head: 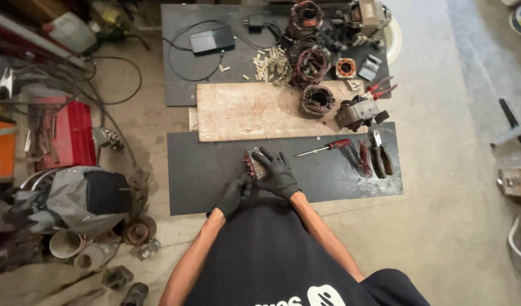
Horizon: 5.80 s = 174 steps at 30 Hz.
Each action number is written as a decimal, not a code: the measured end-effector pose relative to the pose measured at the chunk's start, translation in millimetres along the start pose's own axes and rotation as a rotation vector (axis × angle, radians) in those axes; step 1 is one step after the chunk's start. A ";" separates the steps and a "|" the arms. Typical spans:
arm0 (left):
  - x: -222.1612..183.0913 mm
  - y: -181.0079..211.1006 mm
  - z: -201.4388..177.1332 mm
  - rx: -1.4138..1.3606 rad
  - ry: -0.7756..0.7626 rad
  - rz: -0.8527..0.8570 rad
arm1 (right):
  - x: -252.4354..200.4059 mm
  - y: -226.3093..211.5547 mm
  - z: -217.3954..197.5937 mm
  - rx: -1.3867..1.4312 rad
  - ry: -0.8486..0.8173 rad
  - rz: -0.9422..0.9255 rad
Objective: Inspecting and repairing an electrical motor stator using a screwdriver and pliers
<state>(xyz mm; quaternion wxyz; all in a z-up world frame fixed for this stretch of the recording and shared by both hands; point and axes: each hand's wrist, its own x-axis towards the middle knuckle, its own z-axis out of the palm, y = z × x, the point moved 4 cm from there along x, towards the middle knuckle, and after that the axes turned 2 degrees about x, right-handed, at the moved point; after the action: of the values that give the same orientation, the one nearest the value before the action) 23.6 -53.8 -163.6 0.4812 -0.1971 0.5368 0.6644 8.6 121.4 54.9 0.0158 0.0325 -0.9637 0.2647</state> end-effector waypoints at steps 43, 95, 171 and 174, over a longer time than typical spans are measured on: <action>29.4 14.9 -14.1 -0.386 0.085 0.014 | -9.8 -7.0 3.5 0.115 -0.075 0.137; -105.9 109.9 31.6 0.060 0.354 0.035 | -170.8 349.0 -139.0 -0.238 0.052 1.100; -70.3 82.5 -21.6 0.121 0.181 0.100 | -121.8 -89.6 34.2 0.980 -0.191 1.218; -73.5 84.4 -20.7 0.143 0.204 0.117 | -125.2 -63.5 62.5 1.203 -0.053 1.281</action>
<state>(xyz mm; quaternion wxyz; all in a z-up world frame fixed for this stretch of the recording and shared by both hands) -19.7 -100.7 -69.3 0.3977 -0.1972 0.6393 0.6280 137.1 41.7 27.6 -0.1779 -0.5056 -0.4938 0.6848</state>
